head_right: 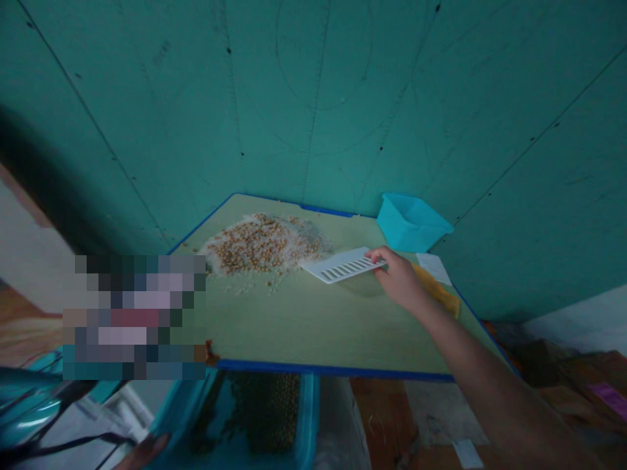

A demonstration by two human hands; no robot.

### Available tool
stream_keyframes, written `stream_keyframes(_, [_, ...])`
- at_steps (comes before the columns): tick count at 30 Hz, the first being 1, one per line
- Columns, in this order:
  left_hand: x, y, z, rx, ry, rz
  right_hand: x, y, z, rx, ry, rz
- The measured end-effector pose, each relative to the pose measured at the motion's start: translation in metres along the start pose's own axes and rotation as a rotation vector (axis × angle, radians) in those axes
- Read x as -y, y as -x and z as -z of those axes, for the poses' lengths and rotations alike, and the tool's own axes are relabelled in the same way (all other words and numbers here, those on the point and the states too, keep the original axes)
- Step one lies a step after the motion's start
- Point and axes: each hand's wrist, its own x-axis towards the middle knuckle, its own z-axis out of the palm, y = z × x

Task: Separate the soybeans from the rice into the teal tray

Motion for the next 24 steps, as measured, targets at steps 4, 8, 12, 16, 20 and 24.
stream_keyframes(4, [0.013,-0.010,-0.005,-0.017,-0.060,-0.036,0.000,-0.005,0.006,-0.026,-0.029,-0.062])
stream_keyframes(8, [0.027,-0.016,-0.007,-0.045,-0.080,-0.063,-0.001,-0.009,0.013,-0.058,-0.096,-0.136])
stream_keyframes(12, [0.035,-0.017,-0.006,-0.048,-0.068,-0.058,-0.001,-0.009,0.018,-0.097,-0.189,-0.223])
stream_keyframes(16, [0.038,-0.014,-0.007,-0.022,-0.031,-0.042,0.003,-0.009,0.020,-0.142,-0.170,-0.256])
stream_keyframes(20, [0.040,-0.013,-0.009,-0.006,0.011,-0.013,0.010,-0.007,0.018,-0.163,-0.164,-0.244])
stream_keyframes(24, [0.045,-0.016,-0.010,-0.033,0.023,0.015,0.030,-0.004,0.009,-0.143,-0.192,-0.158])
